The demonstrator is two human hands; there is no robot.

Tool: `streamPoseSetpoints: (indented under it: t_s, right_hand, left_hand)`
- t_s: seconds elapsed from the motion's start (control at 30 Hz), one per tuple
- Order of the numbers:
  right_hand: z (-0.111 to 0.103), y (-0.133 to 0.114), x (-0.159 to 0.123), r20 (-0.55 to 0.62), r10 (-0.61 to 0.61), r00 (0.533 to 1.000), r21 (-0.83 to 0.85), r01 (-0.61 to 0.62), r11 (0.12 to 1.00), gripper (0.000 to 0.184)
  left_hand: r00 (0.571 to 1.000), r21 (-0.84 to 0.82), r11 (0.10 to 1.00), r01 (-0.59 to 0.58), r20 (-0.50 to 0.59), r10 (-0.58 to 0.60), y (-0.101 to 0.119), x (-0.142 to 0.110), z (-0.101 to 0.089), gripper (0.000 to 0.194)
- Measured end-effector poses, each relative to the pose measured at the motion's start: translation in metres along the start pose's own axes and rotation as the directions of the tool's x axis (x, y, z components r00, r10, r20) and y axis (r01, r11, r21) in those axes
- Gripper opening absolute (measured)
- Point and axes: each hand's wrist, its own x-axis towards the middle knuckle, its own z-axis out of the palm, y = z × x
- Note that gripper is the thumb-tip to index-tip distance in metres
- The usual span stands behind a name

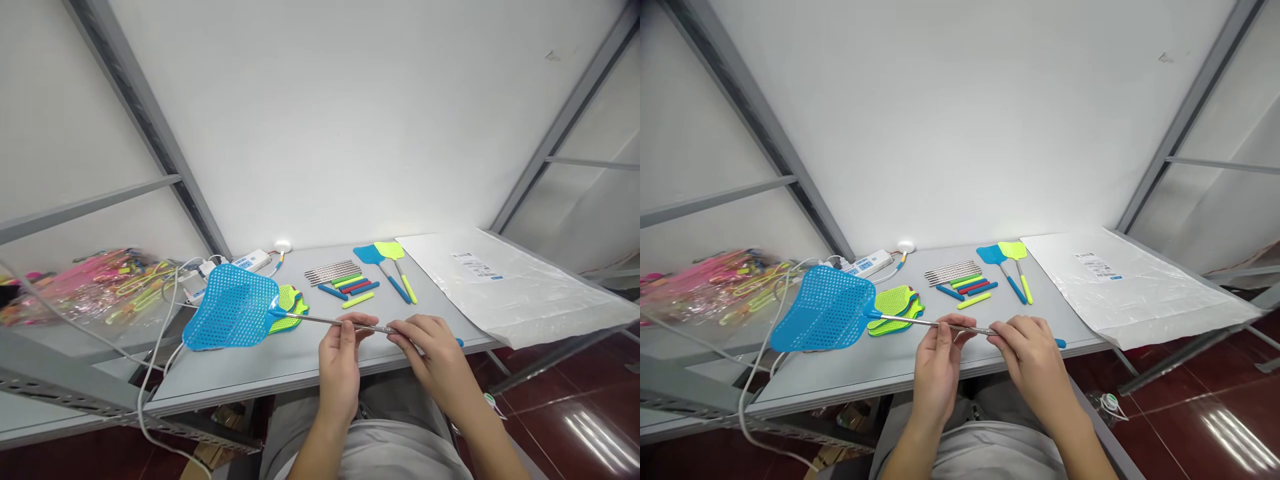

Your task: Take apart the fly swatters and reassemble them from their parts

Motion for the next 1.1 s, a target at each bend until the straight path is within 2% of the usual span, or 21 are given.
streamPoseSetpoints:
  t_s: [0.1, 0.27, 0.43, 0.57, 0.67, 0.73, 0.9, 1.1]
  right_hand:
    - [-0.001, -0.001, 0.001, 0.010, 0.015, 1.000, -0.019, -0.015, 1.000, 0.016]
    - [0.002, -0.010, 0.003, -0.018, -0.037, 0.999, -0.028, 0.037, 0.999, 0.013]
    - [0.002, -0.015, 0.007, -0.016, -0.111, 0.994, -0.041, 0.110, 0.993, 0.012]
    - [-0.005, -0.008, 0.009, -0.009, -0.138, 0.990, -0.053, 0.137, 0.989, 0.012]
    - [-0.009, 0.005, 0.009, -0.019, -0.132, 0.991, -0.055, 0.131, 0.990, 0.010]
    - [-0.011, 0.012, 0.008, -0.012, -0.130, 0.991, -0.051, 0.129, 0.990, 0.009]
    - [-0.021, 0.015, 0.004, -0.038, -0.098, 0.994, -0.086, 0.094, 0.992, 0.008]
    - [-0.032, 0.021, 0.002, -0.054, -0.091, 0.994, -0.138, 0.083, 0.987, 0.009]
  left_hand:
    - [0.999, 0.038, 0.999, 0.021, 0.026, -0.022, -0.002, -0.003, 0.006, 0.031]
    - [0.996, 0.036, 0.999, 0.039, 0.083, -0.042, -0.006, -0.005, 0.008, 0.030]
    - [1.000, 0.058, 0.998, -0.028, -0.006, 0.028, -0.005, -0.010, 0.006, 0.028]
    - [0.986, -0.005, 0.993, -0.116, -0.124, 0.115, 0.012, -0.005, -0.005, 0.027]
    - [0.948, -0.024, 0.970, -0.243, -0.215, 0.233, 0.035, 0.005, -0.018, 0.026]
    - [0.935, -0.015, 0.959, -0.284, -0.224, 0.274, 0.047, 0.011, -0.024, 0.025]
    - [0.956, -0.064, 0.969, -0.239, -0.193, 0.223, 0.057, 0.016, -0.024, 0.024]
    - [0.947, -0.094, 0.964, -0.250, -0.230, 0.223, 0.065, 0.023, -0.023, 0.024]
